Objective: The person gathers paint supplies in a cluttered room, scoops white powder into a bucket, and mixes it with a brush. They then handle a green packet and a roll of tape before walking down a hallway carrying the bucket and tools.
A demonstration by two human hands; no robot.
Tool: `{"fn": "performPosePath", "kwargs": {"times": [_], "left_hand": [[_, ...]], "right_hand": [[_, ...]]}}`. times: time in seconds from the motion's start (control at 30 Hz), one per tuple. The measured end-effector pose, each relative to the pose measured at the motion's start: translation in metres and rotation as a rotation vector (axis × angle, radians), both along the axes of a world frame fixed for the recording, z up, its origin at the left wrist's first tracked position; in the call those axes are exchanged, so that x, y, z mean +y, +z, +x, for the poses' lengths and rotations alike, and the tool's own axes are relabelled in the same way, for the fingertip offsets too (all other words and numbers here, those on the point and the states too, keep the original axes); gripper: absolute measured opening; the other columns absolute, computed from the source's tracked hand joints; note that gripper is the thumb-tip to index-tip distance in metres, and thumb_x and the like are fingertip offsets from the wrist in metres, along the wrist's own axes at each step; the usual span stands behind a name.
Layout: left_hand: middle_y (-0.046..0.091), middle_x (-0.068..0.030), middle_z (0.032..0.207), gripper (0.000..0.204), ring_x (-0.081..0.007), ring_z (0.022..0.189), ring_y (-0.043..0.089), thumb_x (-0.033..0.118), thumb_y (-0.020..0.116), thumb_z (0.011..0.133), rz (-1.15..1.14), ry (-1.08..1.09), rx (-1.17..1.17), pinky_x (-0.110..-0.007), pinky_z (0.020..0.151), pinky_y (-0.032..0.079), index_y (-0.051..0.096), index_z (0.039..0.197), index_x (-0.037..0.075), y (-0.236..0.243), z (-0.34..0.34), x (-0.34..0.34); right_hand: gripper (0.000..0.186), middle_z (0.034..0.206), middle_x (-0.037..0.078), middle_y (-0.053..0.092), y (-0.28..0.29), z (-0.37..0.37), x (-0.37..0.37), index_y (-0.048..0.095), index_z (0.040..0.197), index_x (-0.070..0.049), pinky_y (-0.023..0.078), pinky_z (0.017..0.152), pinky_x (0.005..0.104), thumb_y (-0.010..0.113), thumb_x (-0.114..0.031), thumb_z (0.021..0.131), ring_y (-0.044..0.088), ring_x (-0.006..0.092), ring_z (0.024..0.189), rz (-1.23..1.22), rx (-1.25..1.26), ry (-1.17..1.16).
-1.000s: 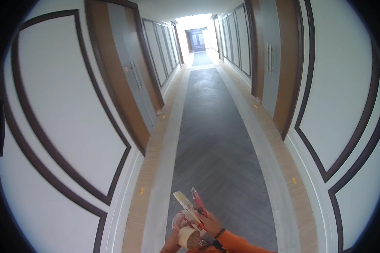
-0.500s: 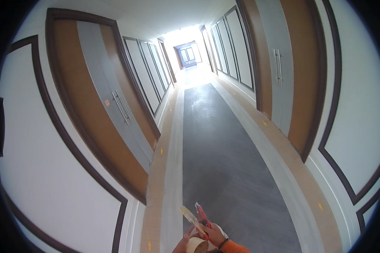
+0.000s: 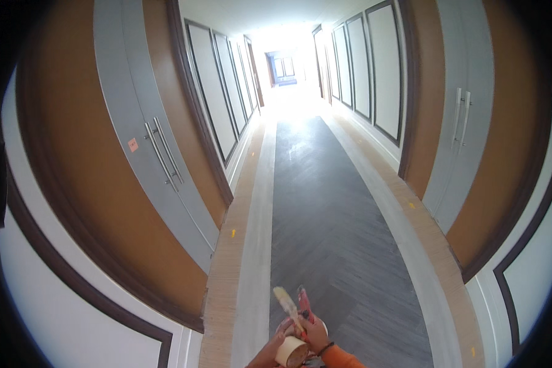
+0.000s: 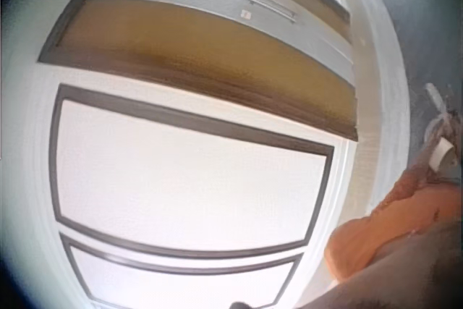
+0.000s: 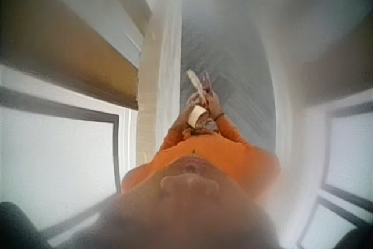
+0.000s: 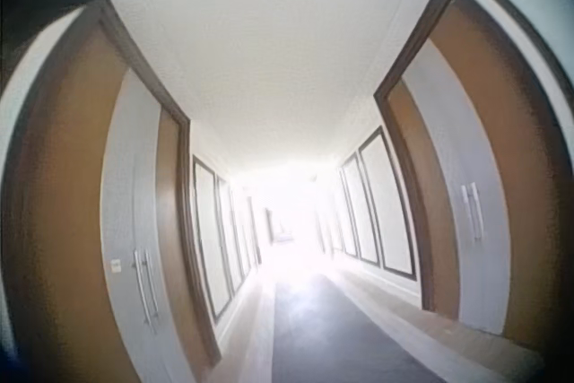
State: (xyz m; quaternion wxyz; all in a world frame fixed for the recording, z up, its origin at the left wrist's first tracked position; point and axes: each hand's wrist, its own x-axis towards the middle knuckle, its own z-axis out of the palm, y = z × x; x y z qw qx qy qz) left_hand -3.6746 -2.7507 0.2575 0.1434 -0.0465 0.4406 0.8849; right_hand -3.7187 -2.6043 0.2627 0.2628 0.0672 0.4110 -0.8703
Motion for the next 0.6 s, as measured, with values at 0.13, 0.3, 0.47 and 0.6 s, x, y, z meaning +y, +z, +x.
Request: {"fn": "performPosePath", "kwargs": {"times": [0.13, 0.3, 0.47, 0.6], "left_hand": [[0.050, -0.0117, 0.142, 0.088, -0.0235, 0.126, 0.055, 0.056, 0.065, 0.092, 0.029, -0.088, -0.089, -0.039, 0.103, 0.047, 0.029, 0.155, 0.007, 0.030, -0.129, -0.059], [0.048, -0.0097, 0.143, 0.076, -0.0194, 0.132, 0.049, 0.046, 0.056, 0.100, -0.128, -0.242, -0.019, -0.034, 0.108, 0.042, 0.025, 0.156, 0.005, 0.047, -0.306, -0.123], [0.047, -0.0071, 0.144, 0.068, -0.0157, 0.131, 0.048, 0.033, 0.058, 0.102, -0.042, -0.300, -0.089, -0.031, 0.109, 0.040, 0.027, 0.156, 0.004, 0.034, -0.477, -0.170], [0.046, -0.0076, 0.145, 0.068, -0.0158, 0.131, 0.048, 0.029, 0.060, 0.101, -0.106, -0.243, -0.189, -0.031, 0.109, 0.041, 0.027, 0.156, 0.005, 0.040, -0.625, -0.208]], "right_hand": [[0.027, 0.083, 0.007, 0.063, 0.032, -0.138, -0.051, 0.053, 0.124, -0.001, 0.050, 0.055, 0.0259, 0.054, -0.016, 0.102, 0.058, 0.0127, 0.060, 0.032, 0.071, -0.070], [0.027, 0.078, 0.005, 0.061, 0.038, -0.301, -0.110, 0.052, 0.125, -0.001, 0.044, 0.048, 0.0235, 0.054, -0.018, 0.103, 0.055, 0.0103, 0.057, 0.029, 0.143, -0.208], [0.028, 0.079, 0.004, 0.060, 0.011, -0.472, -0.153, 0.052, 0.125, -0.002, 0.044, 0.046, 0.0237, 0.053, -0.018, 0.103, 0.054, 0.0106, 0.055, -0.136, 0.139, -0.153], [0.026, 0.080, 0.004, 0.060, 0.008, -0.623, -0.205, 0.053, 0.123, -0.002, 0.045, 0.047, 0.0236, 0.053, -0.018, 0.103, 0.055, 0.0107, 0.056, -0.096, 0.029, -0.125]]}}
